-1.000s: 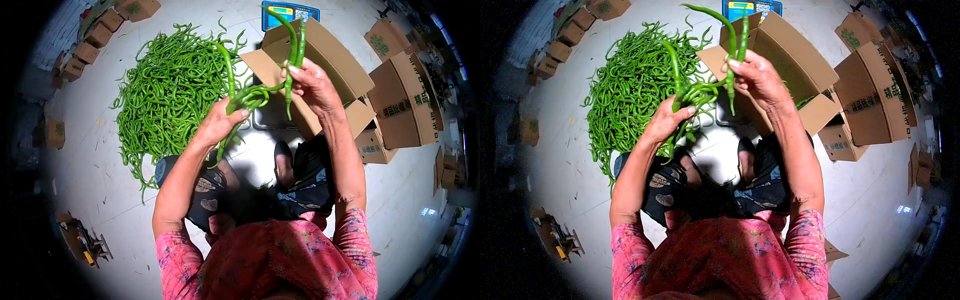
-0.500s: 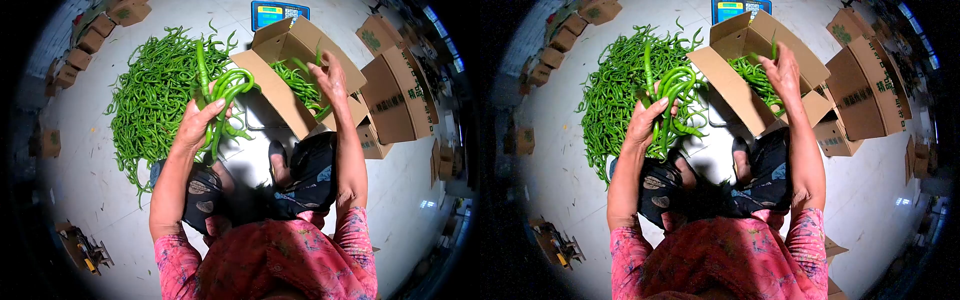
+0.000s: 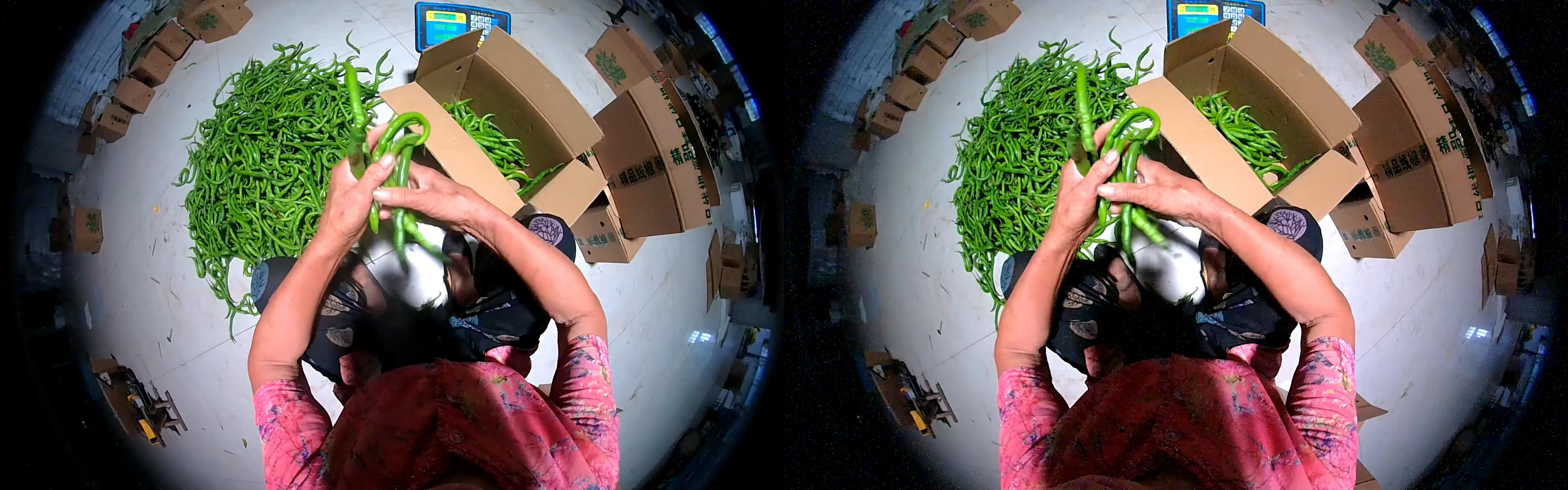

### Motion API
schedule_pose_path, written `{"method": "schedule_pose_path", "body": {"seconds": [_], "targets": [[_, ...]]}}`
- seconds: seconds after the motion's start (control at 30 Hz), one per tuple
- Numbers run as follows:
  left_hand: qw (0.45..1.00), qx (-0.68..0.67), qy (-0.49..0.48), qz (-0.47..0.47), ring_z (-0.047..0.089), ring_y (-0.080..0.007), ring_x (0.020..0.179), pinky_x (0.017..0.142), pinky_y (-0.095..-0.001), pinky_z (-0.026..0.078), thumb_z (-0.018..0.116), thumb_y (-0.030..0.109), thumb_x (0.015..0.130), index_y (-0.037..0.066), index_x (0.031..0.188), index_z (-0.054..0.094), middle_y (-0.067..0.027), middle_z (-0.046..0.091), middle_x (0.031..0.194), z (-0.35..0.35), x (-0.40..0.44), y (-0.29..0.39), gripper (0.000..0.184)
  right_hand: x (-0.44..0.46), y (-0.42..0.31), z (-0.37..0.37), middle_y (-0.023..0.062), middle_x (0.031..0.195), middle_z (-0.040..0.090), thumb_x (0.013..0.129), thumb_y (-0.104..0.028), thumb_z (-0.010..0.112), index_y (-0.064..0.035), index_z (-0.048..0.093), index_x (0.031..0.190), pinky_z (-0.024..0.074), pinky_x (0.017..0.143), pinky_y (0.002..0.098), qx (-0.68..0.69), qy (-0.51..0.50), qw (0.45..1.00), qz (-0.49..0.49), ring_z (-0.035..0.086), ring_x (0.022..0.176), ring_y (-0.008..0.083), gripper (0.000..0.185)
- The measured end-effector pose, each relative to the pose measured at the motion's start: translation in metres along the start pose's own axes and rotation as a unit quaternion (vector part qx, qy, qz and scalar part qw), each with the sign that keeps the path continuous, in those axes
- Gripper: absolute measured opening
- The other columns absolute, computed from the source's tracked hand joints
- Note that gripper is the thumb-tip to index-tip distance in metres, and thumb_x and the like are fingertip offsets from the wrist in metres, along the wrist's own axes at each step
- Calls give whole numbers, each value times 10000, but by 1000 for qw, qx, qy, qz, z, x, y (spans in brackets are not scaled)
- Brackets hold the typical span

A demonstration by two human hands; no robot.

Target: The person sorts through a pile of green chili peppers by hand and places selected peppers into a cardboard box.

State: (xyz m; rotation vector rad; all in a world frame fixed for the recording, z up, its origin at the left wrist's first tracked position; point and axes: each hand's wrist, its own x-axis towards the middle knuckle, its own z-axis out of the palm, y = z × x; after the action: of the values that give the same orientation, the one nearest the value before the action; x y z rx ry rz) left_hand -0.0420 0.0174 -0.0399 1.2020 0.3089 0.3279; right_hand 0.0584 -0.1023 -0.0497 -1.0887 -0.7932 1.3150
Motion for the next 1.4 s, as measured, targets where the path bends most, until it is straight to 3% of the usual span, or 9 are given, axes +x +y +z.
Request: {"method": "schedule_pose_path", "body": {"seconds": [0.27, 0.43, 0.67, 0.9, 1.03, 1.07, 1.17, 1.27, 1.4], "targets": [[998, 47, 41, 5, 593, -139, 926, 788, -266, 490, 591, 185, 923, 27, 1336, 485, -104, 601, 1144, -16, 2, 10, 454, -13, -15, -14, 15, 829, 583, 884, -123, 612, 4, 519, 1186, 438, 535, 173, 129, 107, 985, -37, 521, 629, 67, 341], [989, 132, -37, -61, 487, -59, 587, 518, -186, 381, 577, 113, 895, 27, 1310, 522, -44, 622, 794, -14, -4, 12, 428, -13, -25, -18, -21, 814, 589, 847, -168, 710, -44, 606, 1056, 399, 510, 161, 149, 191, 968, -70, 487, 603, 34, 265], [955, 269, -116, -48, 538, -89, 654, 599, -225, 449, 520, 37, 856, 43, 1153, 587, -36, 636, 853, -2, -4, -6, 305, -13, -19, -23, -15, 835, 604, 776, -192, 778, -61, 605, 1014, 438, 599, 197, 88, 178, 977, -74, 530, 673, 54, 322], [838, 449, -114, 287, 579, -140, 716, 646, -265, 480, 550, 11, 850, -10, 1218, 536, -80, 640, 977, -6, 0, -25, 369, -22, -24, -18, 10, 897, 640, 785, -186, 740, -42, 594, 1120, 451, 610, 201, 26, 192, 978, -76, 561, 690, 61, 392], [955, 250, -157, -33, 548, -103, 622, 565, -210, 447, 565, 64, 867, -10, 1366, 435, -73, 647, 924, 0, -10, 7, 522, -22, -31, -32, 115, 1034, 655, 794, -88, 705, -28, 518, 1074, 419, 472, 165, 115, 166, 974, -106, 483, 561, 32, 342], [968, 193, -151, -59, 492, -71, 567, 513, -184, 398, 574, 152, 902, 3, 1358, 441, -51, 636, 864, 2, -11, 12, 497, -24, -33, -32, 7, 846, 636, 810, -124, 703, -38, 551, 1051, 380, 481, 151, 134, 190, 967, -106, 465, 560, 15, 298], [989, -32, -127, -66, 409, -35, 523, 453, -167, 334, 593, 328, 924, 6, 1317, 470, -56, 624, 860, -18, -3, 12, 522, -28, -37, -42, -25, 773, 588, 802, -166, 722, -45, 573, 974, 372, 494, 158, 114, 192, 968, -115, 459, 571, 18, 258], [983, -154, -15, -99, 510, -74, 713, 525, -155, 391, 612, 154, 913, -12, 1306, 463, -95, 612, 955, -35, 6, 8, 452, -31, -41, -33, -53, 722, 534, 786, -188, 737, -66, 573, 947, 351, 497, 170, 39, 222, 967, -114, 444, 568, 21, 260], [962, -252, -45, -96, 543, -123, 793, 627, -195, 451, 550, 99, 935, -25, 1298, 448, -122, 594, 999, -46, 7, 3, 396, -30, -38, -31, -63, 710, 508, 779, -200, 741, -78, 567, 945, 335, 496, 181, 6, 227, 970, -81, 431, 561, 28, 270]]}}
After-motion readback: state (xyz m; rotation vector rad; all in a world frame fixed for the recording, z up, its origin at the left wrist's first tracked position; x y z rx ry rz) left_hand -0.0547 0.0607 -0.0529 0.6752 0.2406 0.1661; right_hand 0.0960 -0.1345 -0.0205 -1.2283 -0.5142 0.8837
